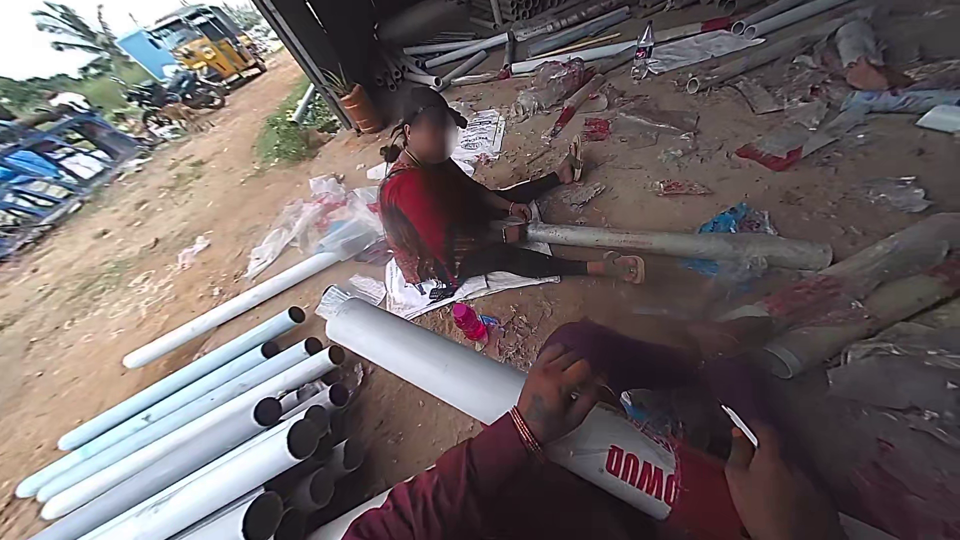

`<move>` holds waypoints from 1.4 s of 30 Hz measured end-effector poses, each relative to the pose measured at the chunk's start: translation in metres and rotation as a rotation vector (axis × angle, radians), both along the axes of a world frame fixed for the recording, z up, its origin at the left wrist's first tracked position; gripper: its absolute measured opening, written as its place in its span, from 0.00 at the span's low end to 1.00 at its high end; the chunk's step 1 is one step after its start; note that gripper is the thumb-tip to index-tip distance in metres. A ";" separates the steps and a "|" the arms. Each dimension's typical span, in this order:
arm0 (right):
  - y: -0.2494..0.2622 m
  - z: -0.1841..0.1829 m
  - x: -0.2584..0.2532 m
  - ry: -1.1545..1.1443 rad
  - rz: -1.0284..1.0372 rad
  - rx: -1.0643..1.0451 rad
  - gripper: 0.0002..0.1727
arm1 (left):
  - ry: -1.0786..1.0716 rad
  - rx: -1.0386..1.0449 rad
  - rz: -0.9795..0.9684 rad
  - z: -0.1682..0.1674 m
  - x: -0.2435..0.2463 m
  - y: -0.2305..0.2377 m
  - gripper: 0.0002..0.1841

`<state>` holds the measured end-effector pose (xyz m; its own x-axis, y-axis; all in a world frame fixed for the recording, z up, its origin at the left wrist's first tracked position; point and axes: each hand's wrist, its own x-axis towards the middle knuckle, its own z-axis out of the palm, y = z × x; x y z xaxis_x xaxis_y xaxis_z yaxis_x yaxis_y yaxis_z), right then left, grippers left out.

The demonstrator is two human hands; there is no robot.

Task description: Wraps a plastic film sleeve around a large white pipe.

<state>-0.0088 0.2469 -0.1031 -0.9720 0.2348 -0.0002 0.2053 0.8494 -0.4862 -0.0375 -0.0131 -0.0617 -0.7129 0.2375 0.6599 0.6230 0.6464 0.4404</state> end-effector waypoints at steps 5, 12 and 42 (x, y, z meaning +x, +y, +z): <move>0.004 -0.010 0.001 0.065 0.006 0.051 0.18 | 0.018 -0.136 0.270 0.059 -0.076 -0.075 0.09; -0.001 0.005 0.000 -0.033 -0.014 0.037 0.20 | -0.735 -0.030 0.744 0.029 -0.128 -0.142 0.19; -0.006 -0.007 -0.013 -0.057 -0.073 0.086 0.22 | -0.959 -0.342 0.537 -0.041 -0.145 -0.156 0.35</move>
